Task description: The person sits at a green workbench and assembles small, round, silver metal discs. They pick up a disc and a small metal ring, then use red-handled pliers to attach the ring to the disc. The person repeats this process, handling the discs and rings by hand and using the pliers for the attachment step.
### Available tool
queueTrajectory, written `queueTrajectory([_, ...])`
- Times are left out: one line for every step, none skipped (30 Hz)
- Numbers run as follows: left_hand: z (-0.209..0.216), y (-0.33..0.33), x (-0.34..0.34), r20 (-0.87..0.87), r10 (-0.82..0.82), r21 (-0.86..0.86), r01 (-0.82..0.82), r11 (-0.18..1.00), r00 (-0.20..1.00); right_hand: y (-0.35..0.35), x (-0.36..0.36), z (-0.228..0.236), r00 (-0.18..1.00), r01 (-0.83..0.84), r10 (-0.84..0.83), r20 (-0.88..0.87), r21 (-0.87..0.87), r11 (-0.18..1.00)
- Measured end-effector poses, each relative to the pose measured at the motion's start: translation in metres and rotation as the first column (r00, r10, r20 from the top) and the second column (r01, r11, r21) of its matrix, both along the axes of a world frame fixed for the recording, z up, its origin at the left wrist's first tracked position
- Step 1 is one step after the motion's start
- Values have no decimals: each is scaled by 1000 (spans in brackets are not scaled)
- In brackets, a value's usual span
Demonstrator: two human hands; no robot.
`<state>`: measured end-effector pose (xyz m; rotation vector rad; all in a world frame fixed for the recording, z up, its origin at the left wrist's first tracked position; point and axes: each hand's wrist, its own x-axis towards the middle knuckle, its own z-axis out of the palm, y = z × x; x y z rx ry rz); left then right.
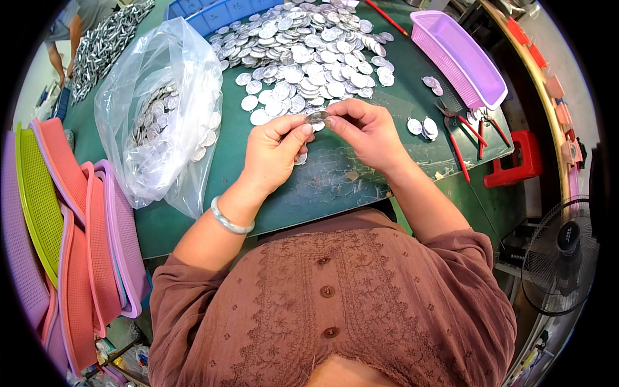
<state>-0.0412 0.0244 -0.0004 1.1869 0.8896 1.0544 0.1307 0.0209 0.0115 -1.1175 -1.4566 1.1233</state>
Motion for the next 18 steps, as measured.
queueTrajectory([-1,0,0,-2,-1,17,1,1000,1000,0,0,0,1000,1,-1,1,7,1000])
queueTrajectory([-1,0,0,-3,-2,33,3,999,1000,-1,0,1,1000,3,-3,2,15,1000])
queueTrajectory([-1,0,0,-5,-4,49,4,999,1000,-1,0,2,1000,4,-4,2,22,1000])
queueTrajectory([-1,0,0,-5,-2,48,2,999,1000,-2,-1,2,1000,11,-12,22,40,999])
queueTrajectory([-1,0,0,-4,1,46,0,999,1000,-2,-1,4,999,16,-19,40,58,998])
queueTrajectory([-1,0,0,-4,3,45,-3,999,1000,-3,-2,4,998,22,-26,59,77,997])
queueTrajectory([-1,-1,0,-7,5,37,-5,999,1000,-3,-2,5,995,24,-35,88,120,992])
queueTrajectory([1,-1,0,-11,6,29,-5,1000,1000,-4,-2,5,992,27,-46,117,164,986])
queueTrajectory([2,-1,1,-14,6,22,-6,1000,1000,-4,-2,6,988,28,-59,144,207,978])
queueTrajectory([3,-1,0,-14,-4,11,4,1000,1000,-4,-2,6,988,21,-58,146,243,970])
queueTrajectory([3,0,0,-14,-14,1,14,1000,1000,-4,-2,6,988,13,-57,147,280,960])
queueTrajectory([3,0,0,-13,-24,-10,24,1000,1000,-4,-3,6,987,6,-56,148,316,949])
queueTrajectory([4,0,0,-12,-24,-19,24,1000,1000,-4,-3,6,985,-4,-56,164,340,940])
queueTrajectory([6,0,0,-10,-24,-29,24,999,1000,-5,-4,8,982,-13,-56,180,364,931])
queueTrajectory([7,-1,1,-9,-24,-38,24,999,1000,-5,-5,9,979,-24,-57,195,388,921])
queueTrajectory([7,0,0,8,-32,-47,32,998,999,-6,-5,9,973,-33,-67,220,420,907])
queueTrajectory([6,1,0,24,-39,-55,40,998,999,-6,-5,9,967,-43,-76,243,451,891])
queueTrajectory([6,1,0,41,-46,-63,48,997,998,-6,-6,9,960,-54,-87,267,482,875])
